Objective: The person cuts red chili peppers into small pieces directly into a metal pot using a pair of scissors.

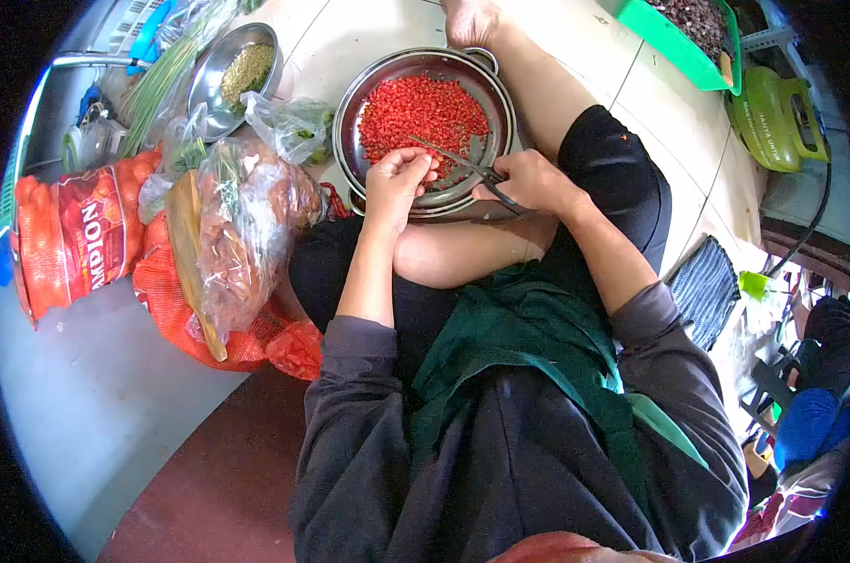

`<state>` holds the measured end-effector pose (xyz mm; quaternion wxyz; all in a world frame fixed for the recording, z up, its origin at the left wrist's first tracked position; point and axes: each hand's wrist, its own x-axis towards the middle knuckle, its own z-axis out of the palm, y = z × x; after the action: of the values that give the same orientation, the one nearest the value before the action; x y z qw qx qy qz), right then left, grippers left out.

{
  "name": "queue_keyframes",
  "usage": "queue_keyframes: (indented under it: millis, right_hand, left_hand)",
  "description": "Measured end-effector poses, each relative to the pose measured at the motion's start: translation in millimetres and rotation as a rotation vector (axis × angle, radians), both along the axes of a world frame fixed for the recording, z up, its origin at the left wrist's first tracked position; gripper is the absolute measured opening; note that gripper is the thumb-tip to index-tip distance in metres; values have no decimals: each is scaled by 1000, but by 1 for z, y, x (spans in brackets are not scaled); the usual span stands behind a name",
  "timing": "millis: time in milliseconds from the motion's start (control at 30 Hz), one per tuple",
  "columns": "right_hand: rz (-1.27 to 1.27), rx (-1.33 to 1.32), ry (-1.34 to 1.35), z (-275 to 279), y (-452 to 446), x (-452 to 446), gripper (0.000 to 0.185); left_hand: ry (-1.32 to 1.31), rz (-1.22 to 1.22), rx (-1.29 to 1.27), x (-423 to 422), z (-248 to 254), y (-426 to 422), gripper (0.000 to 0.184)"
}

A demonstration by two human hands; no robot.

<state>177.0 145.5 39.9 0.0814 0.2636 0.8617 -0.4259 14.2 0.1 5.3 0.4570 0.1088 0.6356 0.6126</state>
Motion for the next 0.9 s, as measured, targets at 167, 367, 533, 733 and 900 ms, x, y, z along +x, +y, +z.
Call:
queue_keyframes:
  millis: [167,367,533,733,900]
  right_hand:
    - [-26,-77,-53,4,1,0,51]
    - [29,-97,53,-5,-2,2,51]
    - [44,-26,7,-4,-1,0,47]
    - [-6,-5,-7,-3,2,0,50]
    - [-7,-55,-12,-3,-1,1,46]
  left_hand:
    - [-37,79,27,-2,-1,0,16]
    - [-25,46,-13,-1,0,0,18]
    - [-32,29,-2,-1,-2,0,18]
    - [-20,52,-17,-3,1,1,16]
    - [-35,94,2,-2,2,1,15]
